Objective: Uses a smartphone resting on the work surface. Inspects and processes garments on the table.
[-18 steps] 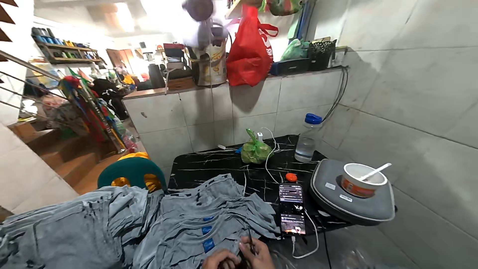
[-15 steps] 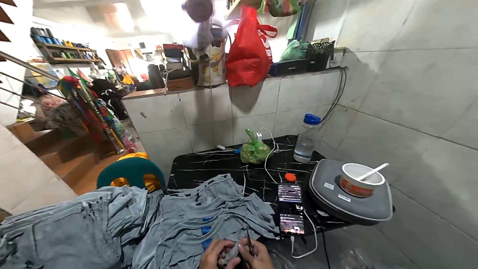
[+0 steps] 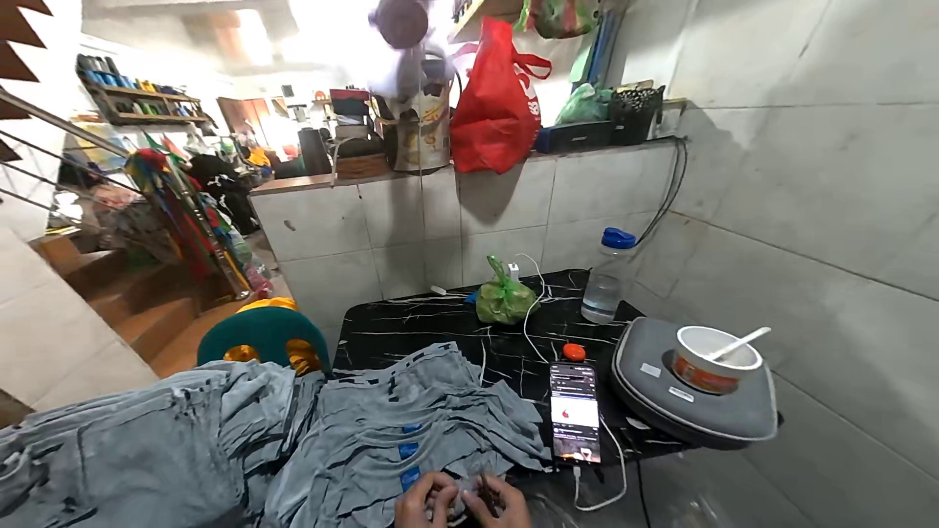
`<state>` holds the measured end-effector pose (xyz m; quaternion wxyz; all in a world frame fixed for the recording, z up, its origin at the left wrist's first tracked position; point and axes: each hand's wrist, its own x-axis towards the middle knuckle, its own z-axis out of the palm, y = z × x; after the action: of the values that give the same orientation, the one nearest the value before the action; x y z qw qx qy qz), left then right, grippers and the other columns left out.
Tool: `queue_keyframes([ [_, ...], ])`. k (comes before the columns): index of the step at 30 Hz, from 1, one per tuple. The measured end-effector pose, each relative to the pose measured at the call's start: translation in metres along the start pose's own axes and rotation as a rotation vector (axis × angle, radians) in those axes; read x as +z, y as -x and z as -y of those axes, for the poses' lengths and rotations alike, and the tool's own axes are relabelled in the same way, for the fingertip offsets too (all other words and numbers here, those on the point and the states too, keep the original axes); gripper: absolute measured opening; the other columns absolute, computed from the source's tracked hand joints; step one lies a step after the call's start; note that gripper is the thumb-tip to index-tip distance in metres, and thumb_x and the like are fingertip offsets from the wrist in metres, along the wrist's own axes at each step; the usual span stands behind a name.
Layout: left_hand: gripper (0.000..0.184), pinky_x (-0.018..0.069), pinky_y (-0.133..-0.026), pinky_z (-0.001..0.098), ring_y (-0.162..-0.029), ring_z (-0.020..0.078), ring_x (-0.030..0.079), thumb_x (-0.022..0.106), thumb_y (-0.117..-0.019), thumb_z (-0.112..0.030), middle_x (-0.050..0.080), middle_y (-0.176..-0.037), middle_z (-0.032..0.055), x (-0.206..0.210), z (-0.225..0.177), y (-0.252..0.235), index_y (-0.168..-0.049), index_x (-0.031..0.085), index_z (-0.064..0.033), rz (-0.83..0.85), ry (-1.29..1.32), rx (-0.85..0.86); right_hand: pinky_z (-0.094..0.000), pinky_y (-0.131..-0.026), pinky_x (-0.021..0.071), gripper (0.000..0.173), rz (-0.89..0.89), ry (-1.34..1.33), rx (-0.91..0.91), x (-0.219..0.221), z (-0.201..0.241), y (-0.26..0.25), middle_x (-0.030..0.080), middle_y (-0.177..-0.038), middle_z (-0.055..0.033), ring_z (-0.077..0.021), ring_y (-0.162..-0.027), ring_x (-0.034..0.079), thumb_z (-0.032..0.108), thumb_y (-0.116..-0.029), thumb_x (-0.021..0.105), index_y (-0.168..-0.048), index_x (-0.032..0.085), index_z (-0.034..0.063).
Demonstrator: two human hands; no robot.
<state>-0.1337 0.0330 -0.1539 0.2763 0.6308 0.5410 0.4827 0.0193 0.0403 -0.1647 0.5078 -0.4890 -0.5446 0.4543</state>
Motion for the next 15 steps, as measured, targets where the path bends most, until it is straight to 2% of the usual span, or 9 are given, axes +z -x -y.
queue_keyframes([
  [2,0.007,0.0624,-0.075,0.0306,-0.077,0.0124,0.072,0.068,-0.0938,-0.003,0.073,-0.087,0.0079,-0.005,0.001,-0.001,-0.097,0.071,0.0026,0.017,0.143,-0.05,-0.0277,-0.077,0.0577,0.01,-0.026,-0.098,0.066,-0.003,0.005,0.0,0.07,-0.084,-0.0053,-0.0071,-0.077,0.067,0.0,-0.0914,0.069,-0.1,0.07,-0.0058],
  [3,0.007,0.0622,-0.075,0.0303,-0.078,0.0123,0.072,0.069,-0.093,-0.002,0.074,-0.088,0.008,-0.008,0.002,-0.002,-0.098,0.071,0.0027,0.036,0.182,-0.064,-0.0255,-0.071,0.0559,0.01,-0.023,-0.141,0.105,-0.005,0.006,-0.001,0.068,-0.079,-0.0019,-0.0048,-0.071,0.064,0.0,-0.0924,0.067,-0.101,0.069,-0.0044],
  [5,0.013,0.0619,-0.079,0.0304,-0.082,0.0132,0.072,0.072,-0.0906,-0.001,0.074,-0.095,0.0096,-0.013,0.005,-0.003,-0.103,0.073,0.003,0.087,0.196,-0.048,-0.0217,-0.052,0.0459,0.008,0.003,-0.207,0.178,-0.008,0.005,-0.002,0.062,-0.068,0.0032,-0.0021,-0.055,0.052,0.001,-0.0948,0.065,-0.102,0.066,-0.0012],
  [7,0.023,0.0616,-0.078,0.0296,-0.085,0.0138,0.071,0.076,-0.0873,-0.003,0.072,-0.103,0.011,-0.015,0.006,-0.005,-0.11,0.073,0.002,0.142,0.168,-0.019,-0.0209,-0.047,0.0412,0.008,0.037,-0.239,0.205,-0.011,0.002,-0.002,0.059,-0.065,0.0041,-0.002,-0.049,0.047,0.002,-0.0965,0.063,-0.103,0.065,-0.0004],
  [11,0.033,0.0593,-0.075,0.0272,-0.088,0.0136,0.069,0.084,-0.0836,-0.013,0.071,-0.108,0.0117,-0.011,0.0,-0.006,-0.113,0.075,-0.0013,0.158,0.049,0.043,-0.0204,-0.048,0.0415,0.007,0.051,-0.23,0.205,-0.012,0.001,-0.004,0.059,-0.064,0.0055,-0.001,-0.049,0.047,0.002,-0.0965,0.063,-0.102,0.066,0.0003],
  [13,0.028,0.059,-0.075,0.0268,-0.086,0.0128,0.069,0.081,-0.0868,-0.017,0.072,-0.103,0.0105,-0.004,-0.002,-0.005,-0.11,0.076,-0.0026,0.115,0.014,0.058,-0.0207,-0.053,0.0446,0.006,0.061,-0.214,0.173,-0.013,0.001,-0.003,0.06,-0.066,0.006,-0.0007,-0.053,0.051,0.0,-0.0958,0.063,-0.101,0.067,0.0007],
  [15,0.015,0.0604,-0.074,0.0265,-0.082,0.0121,0.07,0.077,-0.0901,-0.012,0.072,-0.097,0.0095,0.004,-0.003,-0.005,-0.101,0.077,-0.002,0.055,0.017,0.072,-0.0211,-0.061,0.0487,0.006,0.074,-0.166,0.122,-0.013,0.0,-0.003,0.062,-0.071,0.005,-0.0003,-0.062,0.056,0.0,-0.0956,0.062,-0.098,0.067,-0.0002],
])
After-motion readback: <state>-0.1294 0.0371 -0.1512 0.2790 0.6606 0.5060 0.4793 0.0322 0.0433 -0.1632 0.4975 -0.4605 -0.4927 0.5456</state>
